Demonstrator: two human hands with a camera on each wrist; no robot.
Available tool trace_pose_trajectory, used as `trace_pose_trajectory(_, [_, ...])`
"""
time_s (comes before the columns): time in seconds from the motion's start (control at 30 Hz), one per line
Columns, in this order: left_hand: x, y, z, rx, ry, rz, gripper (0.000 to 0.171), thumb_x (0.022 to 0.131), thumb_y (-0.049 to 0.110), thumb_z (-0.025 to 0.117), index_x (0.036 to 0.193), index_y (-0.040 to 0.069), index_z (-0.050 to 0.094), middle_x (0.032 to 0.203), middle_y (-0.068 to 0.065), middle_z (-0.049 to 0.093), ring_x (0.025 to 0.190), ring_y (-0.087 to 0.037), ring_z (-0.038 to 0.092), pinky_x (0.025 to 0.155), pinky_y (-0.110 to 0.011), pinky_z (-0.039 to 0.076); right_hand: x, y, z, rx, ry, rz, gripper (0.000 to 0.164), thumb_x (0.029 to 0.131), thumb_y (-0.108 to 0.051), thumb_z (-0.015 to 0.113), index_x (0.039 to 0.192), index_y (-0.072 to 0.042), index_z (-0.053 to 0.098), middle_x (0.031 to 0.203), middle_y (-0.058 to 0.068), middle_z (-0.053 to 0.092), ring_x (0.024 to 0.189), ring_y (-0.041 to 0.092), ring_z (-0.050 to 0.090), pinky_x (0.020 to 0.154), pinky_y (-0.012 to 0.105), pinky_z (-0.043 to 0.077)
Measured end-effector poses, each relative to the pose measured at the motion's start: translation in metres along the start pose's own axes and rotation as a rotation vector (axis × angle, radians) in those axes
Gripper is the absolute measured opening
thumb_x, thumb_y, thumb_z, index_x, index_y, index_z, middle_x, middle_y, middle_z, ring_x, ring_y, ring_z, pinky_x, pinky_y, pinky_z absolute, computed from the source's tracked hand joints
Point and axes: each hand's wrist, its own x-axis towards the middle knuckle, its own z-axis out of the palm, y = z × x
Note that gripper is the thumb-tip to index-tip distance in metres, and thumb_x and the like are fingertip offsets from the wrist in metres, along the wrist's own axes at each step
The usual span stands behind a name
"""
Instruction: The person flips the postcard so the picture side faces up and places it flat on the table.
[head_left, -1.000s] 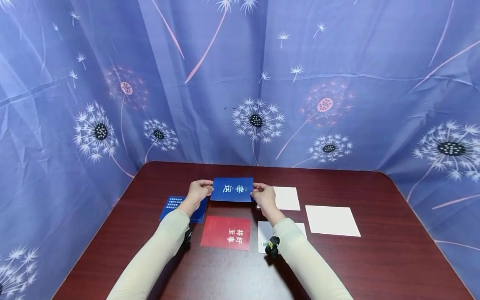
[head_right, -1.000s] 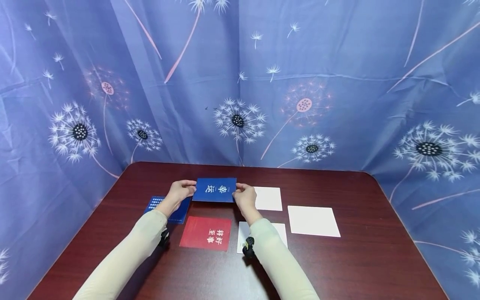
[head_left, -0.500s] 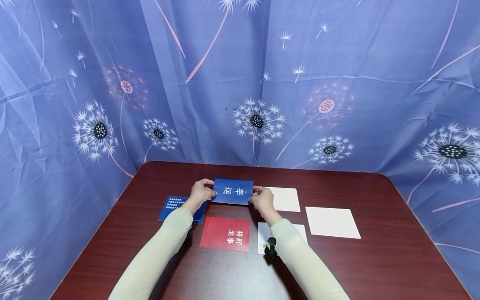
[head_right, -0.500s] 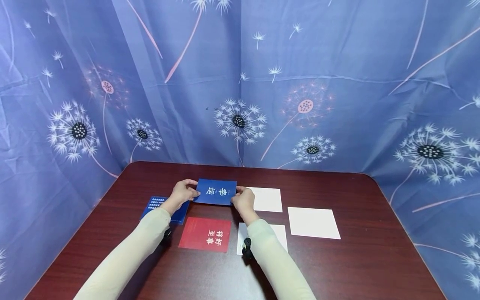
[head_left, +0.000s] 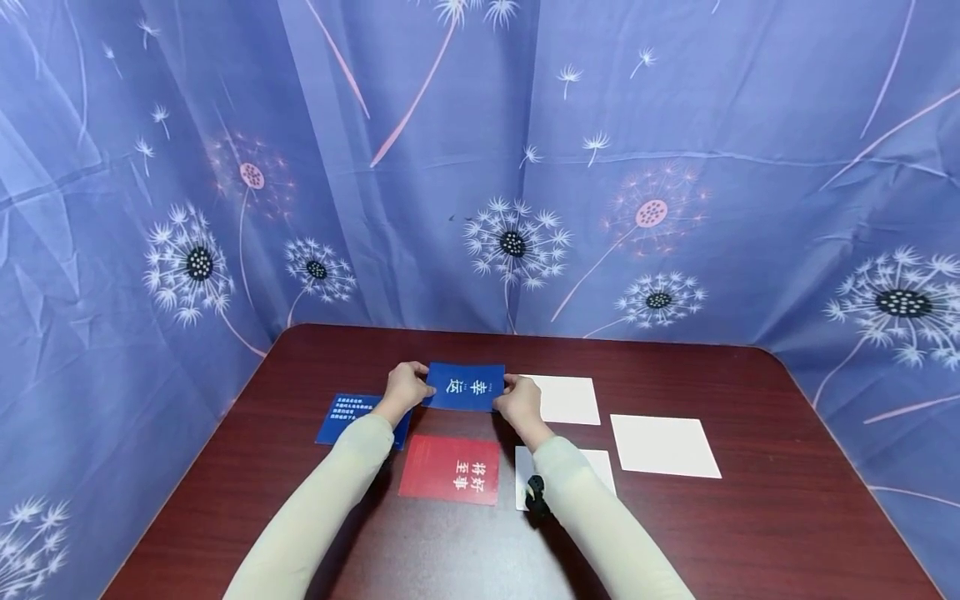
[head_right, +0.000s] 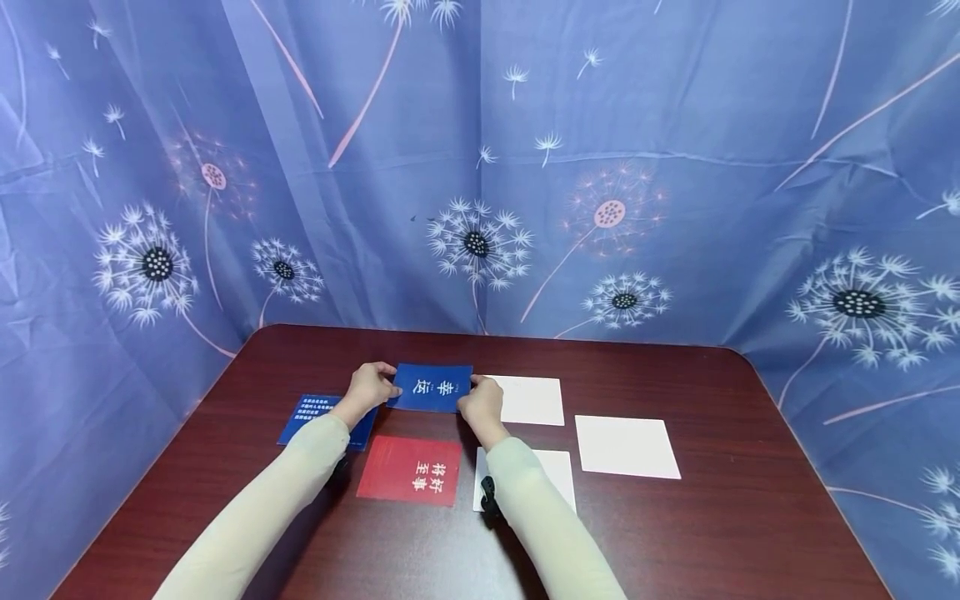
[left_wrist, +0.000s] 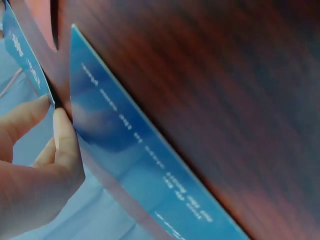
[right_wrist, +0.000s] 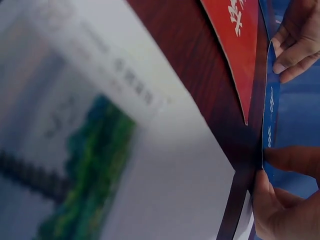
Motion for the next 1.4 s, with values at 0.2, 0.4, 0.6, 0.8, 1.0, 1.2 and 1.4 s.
trace_pose_trajectory(0.2, [0.002, 0.002, 0.001, 0.017, -0.011, -0.004, 0.037, 0.079, 0.001, 0.076, 0.115, -0.003, 0.066, 0.116, -0.021, 0.063, 0.094, -0.032, 0.063, 0.079, -0.040, 0.055, 0.000, 0.000, 0.002, -0.061, 0.031, -0.033, 0.054, 0.061, 0.009, 0.063, 0.115, 0.009, 0.065, 0.068, 0.005, 0.061, 0.067, 0.017, 0.051, 0.061, 0.028, 0.044])
trace_pose_trajectory(0.4, [0.003, 0.003, 0.002, 0.019, -0.024, -0.015, 0.037, 0.080, 0.000, 0.075, 0.115, -0.002, 0.066, 0.125, -0.021, 0.059, 0.106, -0.034, 0.059, 0.084, -0.041, 0.054, -0.003, -0.003, 0.002, -0.097, 0.040, -0.067, 0.051, 0.062, 0.009, 0.060, 0.112, 0.010, 0.066, 0.068, 0.008, 0.064, 0.067, 0.020, 0.052, 0.062, 0.033, 0.048])
trace_pose_trajectory(0.6, [0.002, 0.004, 0.001, 0.037, -0.034, 0.005, 0.036, 0.080, 0.001, 0.075, 0.115, -0.003, 0.066, 0.124, -0.021, 0.059, 0.113, -0.036, 0.055, 0.087, -0.042, 0.052, -0.006, -0.005, 0.003, -0.112, 0.030, -0.075, 0.047, 0.062, 0.010, 0.058, 0.108, 0.009, 0.068, 0.070, 0.009, 0.066, 0.067, 0.021, 0.053, 0.064, 0.036, 0.051])
trace_pose_trajectory(0.8, [0.000, 0.003, -0.001, 0.024, 0.000, 0.007, 0.036, 0.080, 0.000, 0.074, 0.115, -0.004, 0.064, 0.104, -0.021, 0.066, 0.092, -0.032, 0.063, 0.077, -0.039, 0.054, -0.007, -0.006, 0.000, -0.094, -0.002, -0.103, 0.038, 0.065, 0.008, 0.059, 0.101, 0.007, 0.070, 0.070, 0.008, 0.066, 0.065, 0.020, 0.056, 0.065, 0.035, 0.052])
trace_pose_trajectory(1.0, [-0.007, 0.009, 0.001, -0.009, 0.080, 0.041, 0.029, 0.083, 0.003, 0.071, 0.109, -0.004, 0.063, 0.081, -0.014, 0.067, 0.077, -0.025, 0.063, 0.074, -0.040, 0.053, -0.005, -0.005, -0.012, 0.022, -0.070, -0.058, 0.028, 0.076, 0.006, 0.062, 0.103, 0.007, 0.067, 0.071, 0.007, 0.061, 0.060, 0.012, 0.050, 0.063, 0.030, 0.047])
trace_pose_trajectory(1.2, [-0.016, 0.019, 0.003, -0.093, 0.127, 0.065, 0.023, 0.085, 0.005, 0.068, 0.107, -0.003, 0.065, 0.077, -0.007, 0.062, 0.074, -0.022, 0.059, 0.074, -0.038, 0.052, -0.006, -0.006, -0.026, 0.088, -0.075, -0.101, 0.025, 0.078, 0.006, 0.062, 0.102, 0.007, 0.068, 0.075, 0.008, 0.062, 0.064, 0.014, 0.056, 0.061, 0.027, 0.047])
trace_pose_trajectory(1.4, [-0.032, 0.037, 0.005, -0.214, 0.112, 0.068, 0.023, 0.086, 0.005, 0.065, 0.108, -0.001, 0.066, 0.083, -0.007, 0.064, 0.083, -0.024, 0.064, 0.077, -0.038, 0.052, -0.009, -0.007, -0.042, 0.104, -0.050, -0.135, 0.025, 0.077, 0.006, 0.059, 0.100, 0.007, 0.069, 0.077, 0.011, 0.066, 0.071, 0.023, 0.063, 0.061, 0.026, 0.047])
